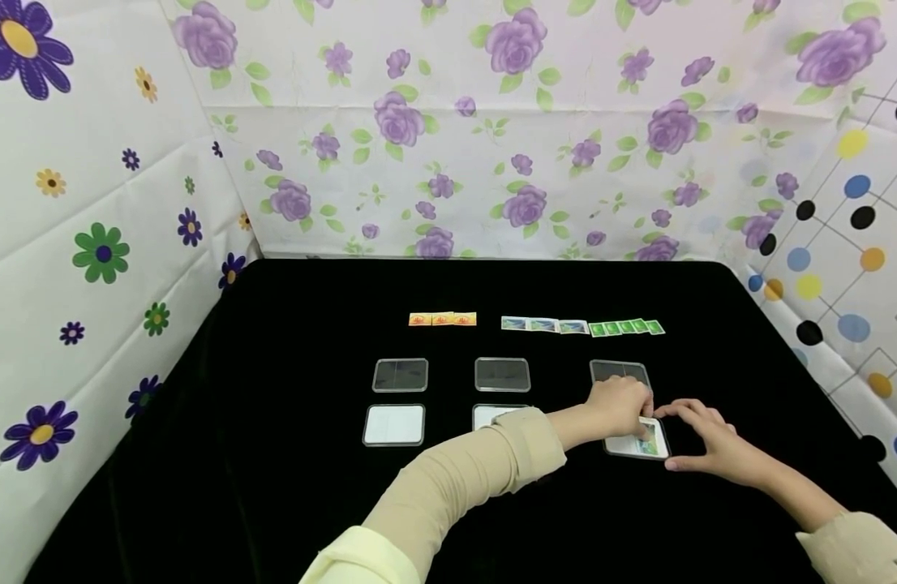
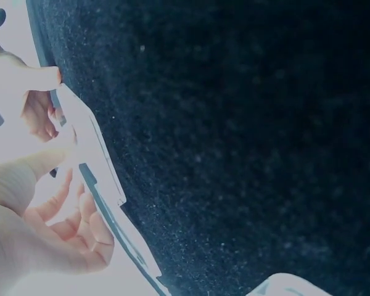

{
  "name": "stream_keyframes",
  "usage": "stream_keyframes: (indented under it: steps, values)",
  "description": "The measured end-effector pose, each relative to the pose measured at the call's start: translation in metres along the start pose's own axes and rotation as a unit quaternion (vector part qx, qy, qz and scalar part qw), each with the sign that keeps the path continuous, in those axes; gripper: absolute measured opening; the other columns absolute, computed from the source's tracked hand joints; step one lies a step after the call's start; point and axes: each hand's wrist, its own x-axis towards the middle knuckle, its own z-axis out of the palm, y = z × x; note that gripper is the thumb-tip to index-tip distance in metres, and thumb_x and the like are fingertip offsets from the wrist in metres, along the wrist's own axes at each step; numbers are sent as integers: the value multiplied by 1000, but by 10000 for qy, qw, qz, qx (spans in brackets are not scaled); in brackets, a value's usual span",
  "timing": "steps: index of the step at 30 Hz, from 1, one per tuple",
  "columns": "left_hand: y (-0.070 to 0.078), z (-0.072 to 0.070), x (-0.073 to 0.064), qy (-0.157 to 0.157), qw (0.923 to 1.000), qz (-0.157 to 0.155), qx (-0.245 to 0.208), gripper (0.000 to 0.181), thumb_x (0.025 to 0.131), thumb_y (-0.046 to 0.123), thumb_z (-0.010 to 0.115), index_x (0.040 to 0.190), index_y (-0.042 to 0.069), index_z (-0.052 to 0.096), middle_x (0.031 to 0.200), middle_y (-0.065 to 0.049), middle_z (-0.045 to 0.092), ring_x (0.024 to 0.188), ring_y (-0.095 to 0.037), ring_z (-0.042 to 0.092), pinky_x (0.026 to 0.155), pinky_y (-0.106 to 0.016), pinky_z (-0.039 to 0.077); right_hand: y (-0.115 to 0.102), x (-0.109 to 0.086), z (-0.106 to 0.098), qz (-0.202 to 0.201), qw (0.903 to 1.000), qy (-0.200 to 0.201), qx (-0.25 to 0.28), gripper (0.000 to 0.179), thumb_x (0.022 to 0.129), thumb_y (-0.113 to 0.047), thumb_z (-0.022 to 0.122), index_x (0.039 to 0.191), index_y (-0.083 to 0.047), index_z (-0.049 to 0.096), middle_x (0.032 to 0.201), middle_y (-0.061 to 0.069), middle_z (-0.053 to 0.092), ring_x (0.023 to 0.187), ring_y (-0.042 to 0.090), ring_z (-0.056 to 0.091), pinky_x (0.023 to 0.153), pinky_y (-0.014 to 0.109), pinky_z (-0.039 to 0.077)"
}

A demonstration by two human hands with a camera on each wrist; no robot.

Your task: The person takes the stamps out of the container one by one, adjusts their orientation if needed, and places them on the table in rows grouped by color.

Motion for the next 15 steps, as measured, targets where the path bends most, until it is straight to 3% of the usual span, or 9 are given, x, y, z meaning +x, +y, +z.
stream_keyframes:
  steps: [8,13,15]
  values:
    - [3,1,1,-95,9997,216,67,18,76,22,78,88,28,66,83,18,61,76,1,49,64,-15,39,1,0,1,-63,9998,36,-166,68,72,-22,80,126,1,45,128,25,39,106,45,36,73,59,32]
    - [-1,2,1,-312,9967,576,-475,24,81,4,68,94,23,71,75,12,57,61,2,43,53,-10,31,-1,0,0,-19,9996,42,-279,68,72,-23,81,125,3,47,126,23,41,105,45,38,70,58,35]
    - [-3,2,1,-324,9953,604,-688,22,83,4,67,94,22,72,75,12,59,60,4,43,54,-8,31,-1,0,0,-35,9997,50,-248,67,72,-23,81,125,2,47,126,23,41,104,44,38,70,58,34]
